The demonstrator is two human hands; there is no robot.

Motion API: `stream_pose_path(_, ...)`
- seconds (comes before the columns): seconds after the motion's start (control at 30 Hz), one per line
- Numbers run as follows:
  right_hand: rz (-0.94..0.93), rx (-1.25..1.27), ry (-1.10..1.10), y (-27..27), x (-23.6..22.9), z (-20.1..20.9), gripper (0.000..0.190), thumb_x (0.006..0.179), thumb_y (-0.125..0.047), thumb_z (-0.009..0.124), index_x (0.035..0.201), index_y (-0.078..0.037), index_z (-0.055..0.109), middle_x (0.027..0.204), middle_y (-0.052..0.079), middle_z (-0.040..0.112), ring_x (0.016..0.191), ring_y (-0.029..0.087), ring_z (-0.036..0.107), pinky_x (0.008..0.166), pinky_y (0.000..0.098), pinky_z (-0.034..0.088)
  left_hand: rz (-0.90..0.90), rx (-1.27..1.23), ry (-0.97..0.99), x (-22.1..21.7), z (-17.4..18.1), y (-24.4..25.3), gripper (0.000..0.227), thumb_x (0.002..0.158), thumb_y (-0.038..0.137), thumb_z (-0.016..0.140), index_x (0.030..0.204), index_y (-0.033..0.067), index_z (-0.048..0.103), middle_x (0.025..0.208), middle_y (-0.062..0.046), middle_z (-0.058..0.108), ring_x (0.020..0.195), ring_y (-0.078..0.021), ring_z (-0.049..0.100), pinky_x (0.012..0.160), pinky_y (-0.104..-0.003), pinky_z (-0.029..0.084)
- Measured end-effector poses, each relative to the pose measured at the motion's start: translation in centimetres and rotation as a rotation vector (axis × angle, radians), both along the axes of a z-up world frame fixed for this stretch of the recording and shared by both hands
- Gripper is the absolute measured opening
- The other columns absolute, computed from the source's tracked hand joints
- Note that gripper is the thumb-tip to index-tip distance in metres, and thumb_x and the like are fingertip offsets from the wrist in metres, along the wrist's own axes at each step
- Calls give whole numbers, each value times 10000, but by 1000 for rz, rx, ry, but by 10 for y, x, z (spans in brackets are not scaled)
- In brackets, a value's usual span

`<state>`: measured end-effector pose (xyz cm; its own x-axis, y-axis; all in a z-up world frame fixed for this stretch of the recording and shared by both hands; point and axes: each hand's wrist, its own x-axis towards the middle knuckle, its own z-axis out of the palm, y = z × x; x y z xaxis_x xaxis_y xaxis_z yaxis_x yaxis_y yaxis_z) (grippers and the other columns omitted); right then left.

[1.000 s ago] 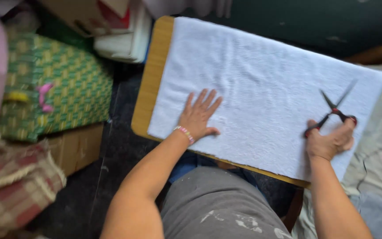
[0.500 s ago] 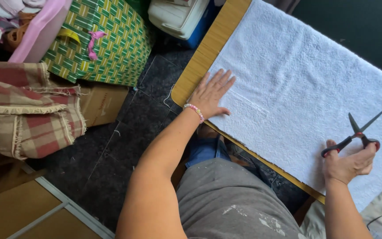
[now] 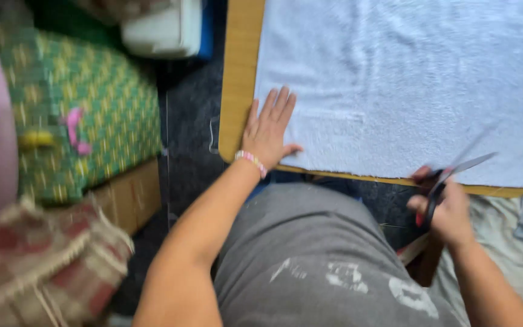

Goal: The person uses scissors to cut a large white towel into smaller rectangular pieces on a wooden table. They repeatedly fold the towel, cut along the edges, and separate the cut sections throughout the video.

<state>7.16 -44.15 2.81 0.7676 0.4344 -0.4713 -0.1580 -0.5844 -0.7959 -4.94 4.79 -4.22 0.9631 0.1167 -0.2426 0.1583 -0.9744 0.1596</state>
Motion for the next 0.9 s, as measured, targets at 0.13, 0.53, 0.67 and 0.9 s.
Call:
stream_pose_path(0.13, -109, -44, 305, -19, -136, -32, 804, 865, -512, 900, 1493, -38, 733, 1313, 106, 859, 1235, 211, 800, 1158, 372, 561, -297, 34, -139, -4, 8, -25, 1471, 889, 1011, 759, 1984, 179, 237, 2049, -52, 171, 1889, -287, 160, 1508, -617, 85)
stream_pose_path(0.53, -283, 119, 580, 24, -210, -60, 474, 892, -337, 1054, 1132, 31, 878, 876, 160, 884, 821, 260, 879, 763, 404, 668, -870, -266, -75, 25, -9, -62, 1278, 898, 931, 452, 1963, 289, 160, 2056, -77, 133, 1894, -316, 114, 1534, -612, 56)
stream_pose_path(0.67, -212, 121, 575, 26, -203, -52, 453, 904, -379, 1042, 1073, 6, 870, 810, 146, 854, 808, 252, 850, 763, 391, 645, -874, -294, -45, 24, -10, -62, 1229, 926, 931, 431, 1965, 331, 162, 2062, -71, 117, 1897, -316, 85, 1528, -611, 8)
stream_pose_path(0.9, -176, 124, 562, 26, -197, -61, 446, 891, -384, 1057, 1042, -14, 861, 756, 115, 832, 760, 202, 828, 719, 348, 632, -887, -338, -87, 23, -14, -59, 1162, 990, 914, 314, 1967, 303, 167, 2060, -85, 131, 1895, -320, 112, 1521, -622, -1)
